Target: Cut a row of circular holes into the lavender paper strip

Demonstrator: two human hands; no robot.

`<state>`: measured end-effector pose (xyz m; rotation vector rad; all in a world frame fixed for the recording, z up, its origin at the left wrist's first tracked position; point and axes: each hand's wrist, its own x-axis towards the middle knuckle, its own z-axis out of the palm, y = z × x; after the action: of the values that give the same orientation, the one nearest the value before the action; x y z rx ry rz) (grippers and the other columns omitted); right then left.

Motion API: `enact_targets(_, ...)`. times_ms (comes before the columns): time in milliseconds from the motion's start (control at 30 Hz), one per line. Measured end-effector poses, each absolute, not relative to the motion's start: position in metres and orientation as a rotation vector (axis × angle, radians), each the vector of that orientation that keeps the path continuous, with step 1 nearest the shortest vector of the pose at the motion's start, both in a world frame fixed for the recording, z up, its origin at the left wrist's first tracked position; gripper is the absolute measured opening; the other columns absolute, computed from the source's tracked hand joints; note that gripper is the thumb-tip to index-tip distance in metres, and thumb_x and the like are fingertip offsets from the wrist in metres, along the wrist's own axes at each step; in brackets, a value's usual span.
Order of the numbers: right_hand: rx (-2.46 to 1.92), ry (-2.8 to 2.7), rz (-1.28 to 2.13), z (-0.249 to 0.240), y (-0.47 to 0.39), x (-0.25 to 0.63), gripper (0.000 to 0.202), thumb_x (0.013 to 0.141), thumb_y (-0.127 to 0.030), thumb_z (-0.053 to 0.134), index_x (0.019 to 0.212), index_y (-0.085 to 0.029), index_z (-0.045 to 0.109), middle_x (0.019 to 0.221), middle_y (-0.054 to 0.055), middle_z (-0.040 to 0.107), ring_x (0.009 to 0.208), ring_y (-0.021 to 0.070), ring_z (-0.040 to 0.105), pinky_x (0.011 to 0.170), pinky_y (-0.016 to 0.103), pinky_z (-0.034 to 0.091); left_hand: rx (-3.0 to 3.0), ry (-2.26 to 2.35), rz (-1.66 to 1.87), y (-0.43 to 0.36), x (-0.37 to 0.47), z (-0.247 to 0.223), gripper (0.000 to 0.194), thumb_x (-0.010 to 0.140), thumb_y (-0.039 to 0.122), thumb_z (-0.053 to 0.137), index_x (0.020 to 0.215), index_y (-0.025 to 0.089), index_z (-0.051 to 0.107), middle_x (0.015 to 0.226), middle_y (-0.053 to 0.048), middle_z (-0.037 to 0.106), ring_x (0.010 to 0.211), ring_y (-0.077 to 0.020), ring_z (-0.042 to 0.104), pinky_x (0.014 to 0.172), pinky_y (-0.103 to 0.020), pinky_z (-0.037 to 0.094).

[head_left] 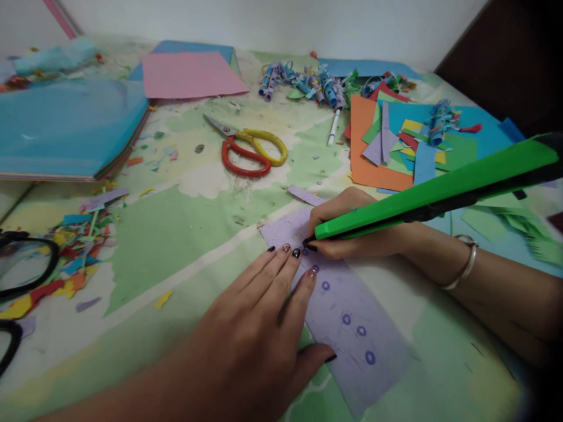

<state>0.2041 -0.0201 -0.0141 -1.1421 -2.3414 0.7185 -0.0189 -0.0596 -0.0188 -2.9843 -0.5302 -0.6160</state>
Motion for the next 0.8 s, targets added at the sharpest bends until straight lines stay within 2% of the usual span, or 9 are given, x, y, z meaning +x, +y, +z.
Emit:
enact_targets(167, -1.174, -2.318, 0.765, -0.011, -0.021, 0.203, 0.006, 0.074, -0.015, 0.061, 0.068, -0.014, 0.063, 0.058, -0.005, 0.057, 0.051, 0.0033, 0.043, 0.048, 0.014, 0.034, -2.97, -0.524, -0.635, -0.059, -0.02, -0.019, 0.049, 0.088, 0.045, 0.048, 0.107, 0.004, 0.067, 0.111, -0.022, 0.066, 0.104, -0.0344, 0.063, 0.084, -0.046, 0.056)
enact_targets(367, -1.177, -2.223, 0.978, -0.004, -0.021, 0.201, 0.012, 0.074, -0.012, 0.061, 0.063, -0.015, 0.06, 0.053, -0.007, 0.048, 0.05, 0.0035, 0.038, 0.046, 0.014, 0.032, -3.021, -0.553, -0.636, -0.057, -0.021, -0.022, 0.051, 0.086, 0.049, 0.052, 0.108, 0.006, 0.066, 0.112, -0.022, 0.066, 0.104, -0.0347, 0.063, 0.087, -0.048, 0.055)
enact_targets(500, -1.241, -2.025, 1.017, -0.004, -0.023, 0.2, 0.013, 0.077, -0.02, 0.062, 0.065, -0.015, 0.06, 0.055, -0.006, 0.051, 0.05, 0.0049, 0.041, 0.044, 0.016, 0.033, -3.016, -0.557, -0.884, -0.047, -0.021, -0.026, 0.037, 0.085, 0.04, 0.059, 0.102, 0.007, 0.065, 0.1, -0.017, 0.071, 0.097, -0.0295, 0.067, 0.097, -0.055, 0.046)
enact_targets(600, -1.355, -1.808, 0.823, -0.009, -0.024, 0.199, 0.02, 0.082, -0.028, 0.059, 0.066, -0.015, 0.059, 0.054, -0.005, 0.053, 0.048, 0.0056, 0.045, 0.046, 0.016, 0.036, -2.988, -0.639, -1.019, -0.035, -0.02, -0.026, 0.03, 0.085, 0.03, 0.061, 0.108, 0.009, 0.06, 0.102, -0.012, 0.07, 0.097, -0.0236, 0.066, 0.104, -0.056, 0.035)
enact_targets(700, -1.446, -1.846, 0.349, -0.017, -0.021, 0.201, 0.024, 0.084, -0.034, 0.058, 0.069, -0.016, 0.062, 0.059, -0.001, 0.06, 0.055, 0.0091, 0.054, 0.05, 0.019, 0.04, -3.053, -0.841, -0.865, -0.024, -0.018, -0.023, 0.048, 0.085, 0.035, 0.059, 0.123, 0.008, 0.052, 0.119, -0.016, 0.062, 0.117, -0.0306, 0.05, 0.105, -0.058, 0.03)
enact_targets(733, -1.455, -1.899, 0.19, -0.02, -0.02, 0.204, 0.021, 0.085, -0.034, 0.056, 0.078, -0.016, 0.065, 0.067, 0.001, 0.065, 0.059, 0.0107, 0.058, 0.053, 0.02, 0.042, -3.08, -0.896, -0.798, -0.021, -0.016, -0.023, 0.056, 0.084, 0.04, 0.059, 0.128, 0.007, 0.048, 0.123, -0.017, 0.059, 0.121, -0.0326, 0.045, 0.104, -0.057, 0.031)
enact_targets(800, -1.402, -1.989, 0.109, -0.023, -0.017, 0.211, 0.017, 0.085, -0.029, 0.055, 0.089, -0.018, 0.068, 0.082, 0.003, 0.07, 0.073, 0.0139, 0.063, 0.065, 0.023, 0.047, -3.108, -0.983, -0.698, -0.015, -0.013, -0.021, 0.069, 0.079, 0.048, 0.062, 0.132, 0.008, 0.043, 0.125, -0.018, 0.056, 0.121, -0.0346, 0.041, 0.101, -0.056, 0.034)
